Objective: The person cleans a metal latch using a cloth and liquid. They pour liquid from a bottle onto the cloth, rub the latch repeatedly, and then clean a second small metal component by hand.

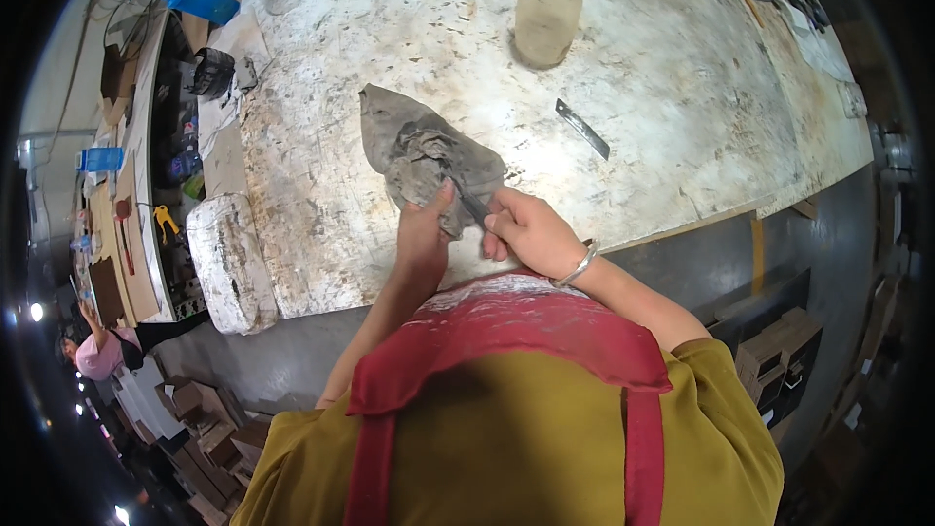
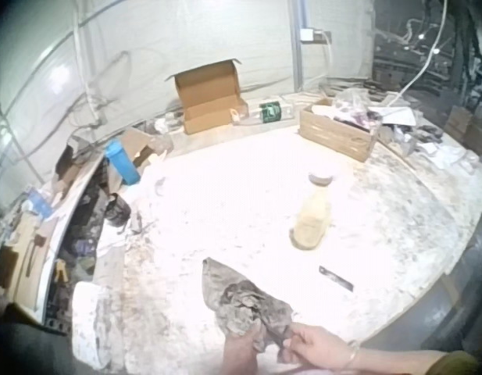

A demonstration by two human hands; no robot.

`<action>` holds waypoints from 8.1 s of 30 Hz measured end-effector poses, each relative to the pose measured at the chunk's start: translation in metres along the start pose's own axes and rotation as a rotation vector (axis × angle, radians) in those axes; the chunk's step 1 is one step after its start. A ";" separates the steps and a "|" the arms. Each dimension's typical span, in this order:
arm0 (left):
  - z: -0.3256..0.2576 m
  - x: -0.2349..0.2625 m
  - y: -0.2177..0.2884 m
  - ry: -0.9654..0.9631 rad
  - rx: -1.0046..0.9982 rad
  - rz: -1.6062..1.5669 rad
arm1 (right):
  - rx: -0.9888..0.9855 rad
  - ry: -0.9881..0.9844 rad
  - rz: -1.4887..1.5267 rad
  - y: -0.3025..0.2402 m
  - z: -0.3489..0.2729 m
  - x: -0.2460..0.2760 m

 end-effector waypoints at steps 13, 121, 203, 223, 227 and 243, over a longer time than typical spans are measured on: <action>-0.002 0.044 0.024 -0.123 -0.046 0.181 | 0.085 0.263 0.030 -0.028 -0.020 0.099; 0.002 0.035 0.009 -0.326 0.050 0.470 | 0.374 -0.054 -1.848 -0.103 -0.004 0.028; 0.025 0.007 0.002 0.008 -0.157 0.387 | 0.277 0.146 -0.712 0.012 0.057 -0.006; 0.003 0.007 0.018 -0.013 -0.947 1.174 | 0.088 0.076 -0.699 0.008 0.058 0.001; 0.017 0.001 0.024 -0.085 -0.876 1.257 | 0.100 0.125 -0.659 0.006 0.054 -0.002; 0.032 0.017 0.017 -0.036 -0.723 0.993 | -0.123 0.118 -0.039 0.019 -0.020 0.010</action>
Point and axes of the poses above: each hand's wrist, its own z-axis towards the middle knuckle, its own x-axis out of the back of the hand, y = z × x, the point moved 2 cm from there along z, towards the middle knuckle, and after that the axes turned 6 degrees about z, right-handed, at the moved point
